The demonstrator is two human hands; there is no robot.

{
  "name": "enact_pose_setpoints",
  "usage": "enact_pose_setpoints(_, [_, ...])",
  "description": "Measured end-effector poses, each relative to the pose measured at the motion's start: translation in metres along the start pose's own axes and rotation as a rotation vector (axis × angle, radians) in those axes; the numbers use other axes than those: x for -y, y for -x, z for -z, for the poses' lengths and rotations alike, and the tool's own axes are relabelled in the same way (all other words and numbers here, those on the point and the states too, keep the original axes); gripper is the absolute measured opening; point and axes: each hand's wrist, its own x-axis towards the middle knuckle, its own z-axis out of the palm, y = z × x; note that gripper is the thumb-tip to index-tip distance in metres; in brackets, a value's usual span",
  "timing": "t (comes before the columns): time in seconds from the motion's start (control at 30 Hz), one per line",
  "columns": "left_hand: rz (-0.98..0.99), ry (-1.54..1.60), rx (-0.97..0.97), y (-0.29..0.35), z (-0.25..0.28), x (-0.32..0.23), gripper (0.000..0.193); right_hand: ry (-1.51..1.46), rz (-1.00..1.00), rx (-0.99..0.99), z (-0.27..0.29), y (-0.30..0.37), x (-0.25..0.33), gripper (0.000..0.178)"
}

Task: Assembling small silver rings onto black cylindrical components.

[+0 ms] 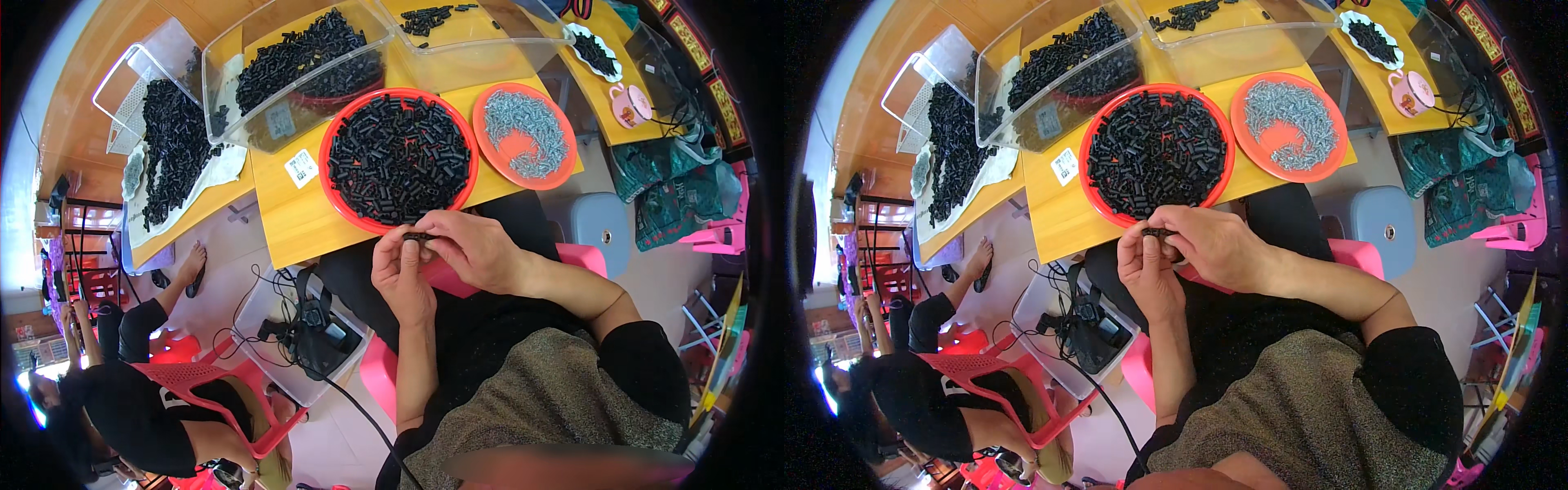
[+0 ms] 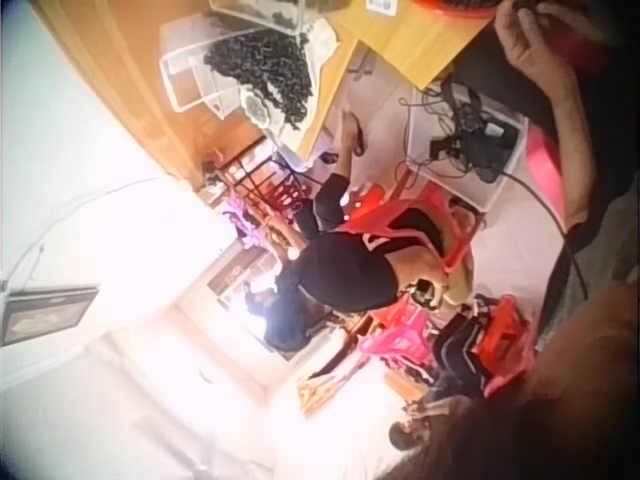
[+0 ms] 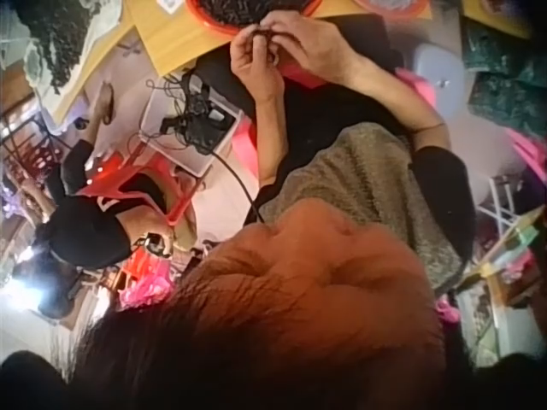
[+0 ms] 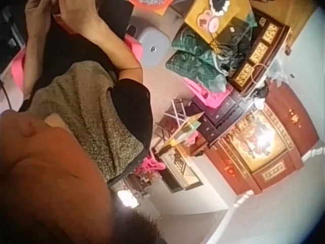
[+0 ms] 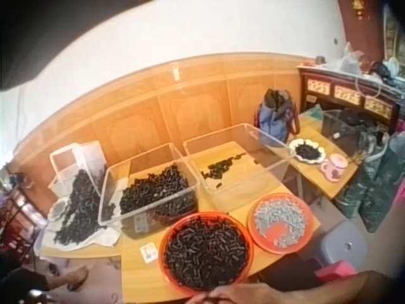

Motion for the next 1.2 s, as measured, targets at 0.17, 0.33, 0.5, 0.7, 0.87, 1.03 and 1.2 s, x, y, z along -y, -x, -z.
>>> enact_pose_setpoints(0.17, [0.084,-0.022,-0.027,-0.0005,0.0072,0.0065,0.021,0.095,0.057,-0.010,-0.0036,0.0043,-0.0061,0.027])
enact_pose_setpoints(0.33, [0.108,-0.029,-0.060,-0.0008,0.0032,0.0058,0.021,0.164,0.104,0.031,-0.0018,0.0022,-0.0066,0.031])
enact_pose_setpoints(0.5, [0.126,0.007,-0.079,-0.0018,0.0038,0.0052,0.021,0.181,0.108,0.077,0.0009,0.0009,-0.0055,0.034])
enact_pose_setpoints(0.7, [0.134,-0.051,-0.094,-0.0032,0.0074,0.0071,0.021,0.150,0.066,0.120,0.0012,0.0001,-0.0063,0.035])
enact_pose_setpoints(0.87, [0.081,-0.123,-0.064,-0.0031,0.0081,0.0054,0.020,0.123,0.054,0.134,0.0003,-0.0007,-0.0067,0.036])
enact_pose_setpoints(1.03, [-0.041,-0.303,-0.064,0.0009,0.0015,0.0046,0.021,0.077,0.037,0.133,-0.0017,0.0008,-0.0106,0.035])
enact_pose_setpoints(1.2, [-0.091,-0.397,-0.043,0.0019,0.0017,0.0033,0.020,-0.040,-0.039,0.102,0.0015,-0.0021,-0.0051,0.033])
